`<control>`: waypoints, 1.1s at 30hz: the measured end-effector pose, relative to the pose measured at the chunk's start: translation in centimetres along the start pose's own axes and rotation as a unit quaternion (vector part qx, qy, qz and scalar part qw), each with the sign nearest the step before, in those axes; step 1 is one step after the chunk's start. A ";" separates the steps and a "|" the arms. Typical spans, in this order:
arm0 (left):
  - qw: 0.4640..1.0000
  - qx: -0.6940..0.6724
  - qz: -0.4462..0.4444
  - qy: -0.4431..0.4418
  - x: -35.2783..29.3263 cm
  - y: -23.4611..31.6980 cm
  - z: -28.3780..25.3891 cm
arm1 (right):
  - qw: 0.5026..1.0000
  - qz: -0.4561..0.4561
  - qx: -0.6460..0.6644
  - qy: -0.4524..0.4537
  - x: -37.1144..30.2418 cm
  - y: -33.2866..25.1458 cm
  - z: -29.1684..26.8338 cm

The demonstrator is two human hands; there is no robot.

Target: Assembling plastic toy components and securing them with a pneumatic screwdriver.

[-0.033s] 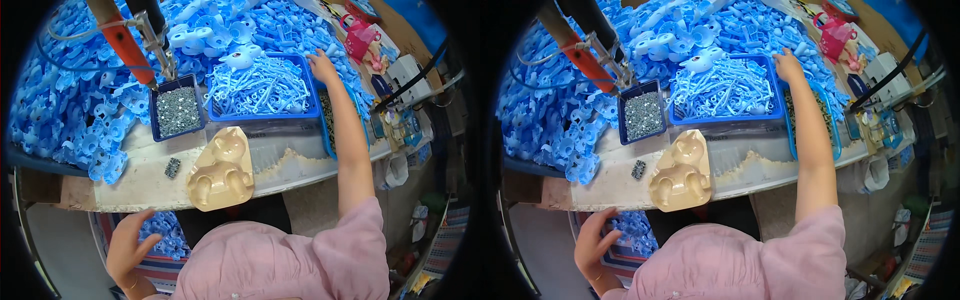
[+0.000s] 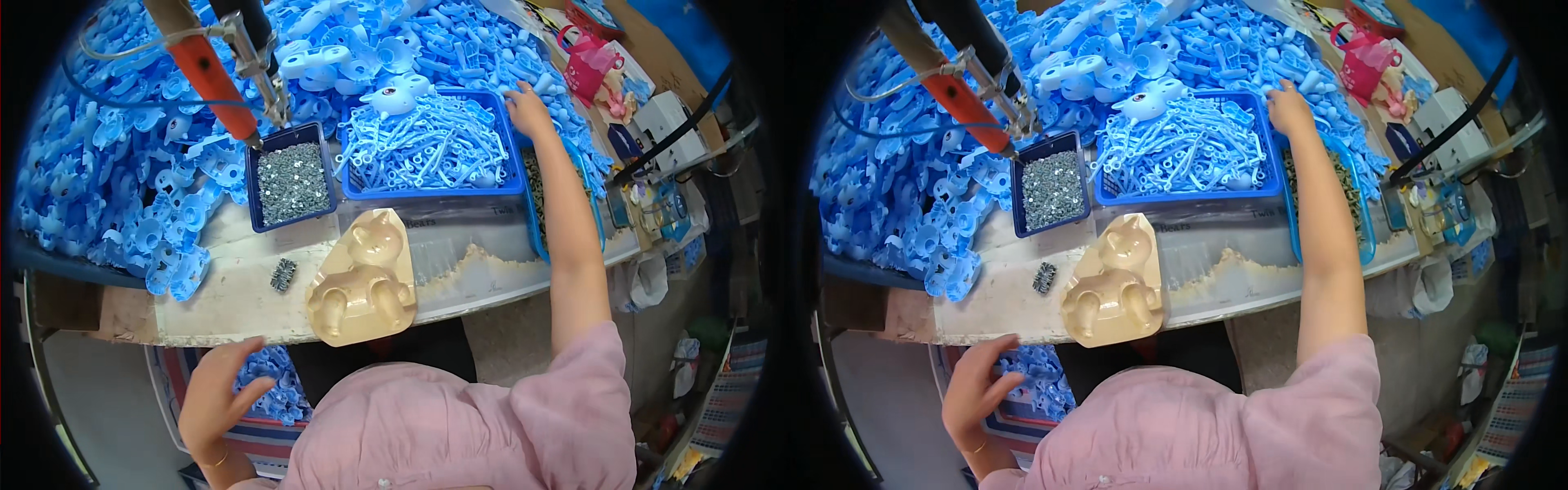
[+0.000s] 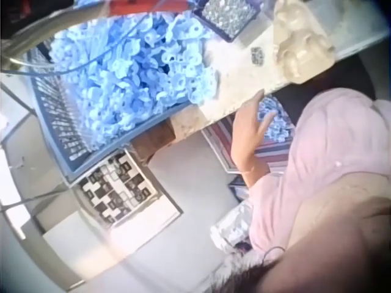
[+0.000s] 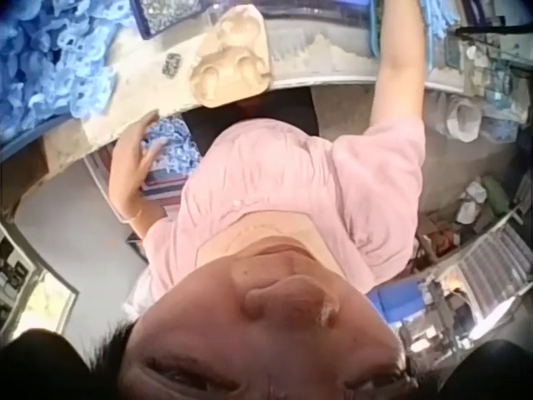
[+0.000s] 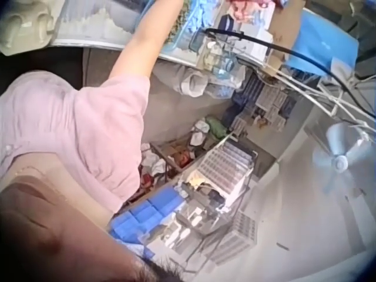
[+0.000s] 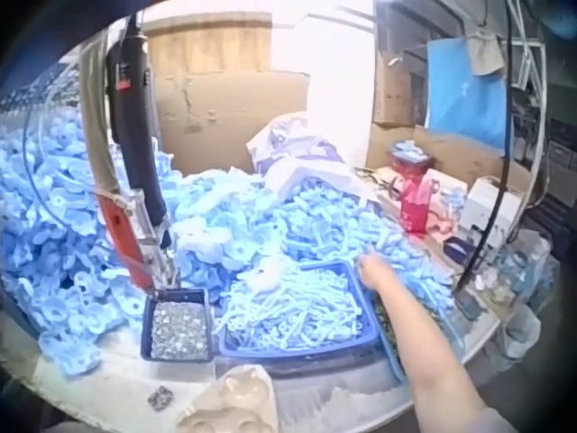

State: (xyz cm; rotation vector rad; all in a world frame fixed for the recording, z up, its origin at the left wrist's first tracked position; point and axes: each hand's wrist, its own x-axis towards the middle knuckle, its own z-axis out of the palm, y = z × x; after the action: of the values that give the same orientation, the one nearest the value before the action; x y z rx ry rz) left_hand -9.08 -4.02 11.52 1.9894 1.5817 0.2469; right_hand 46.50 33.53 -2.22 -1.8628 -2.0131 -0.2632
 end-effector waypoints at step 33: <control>0.909 0.060 0.346 0.226 10.6 3.4 15.4 | 0.991 0.039 -0.088 0.094 5.5 1.6 1.3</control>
State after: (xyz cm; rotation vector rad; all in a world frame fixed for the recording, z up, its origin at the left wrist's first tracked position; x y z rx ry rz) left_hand 4.12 0.51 -1.40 2.6728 1.0689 0.9636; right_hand 47.64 39.24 -1.41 -1.9363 -1.8375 -0.5894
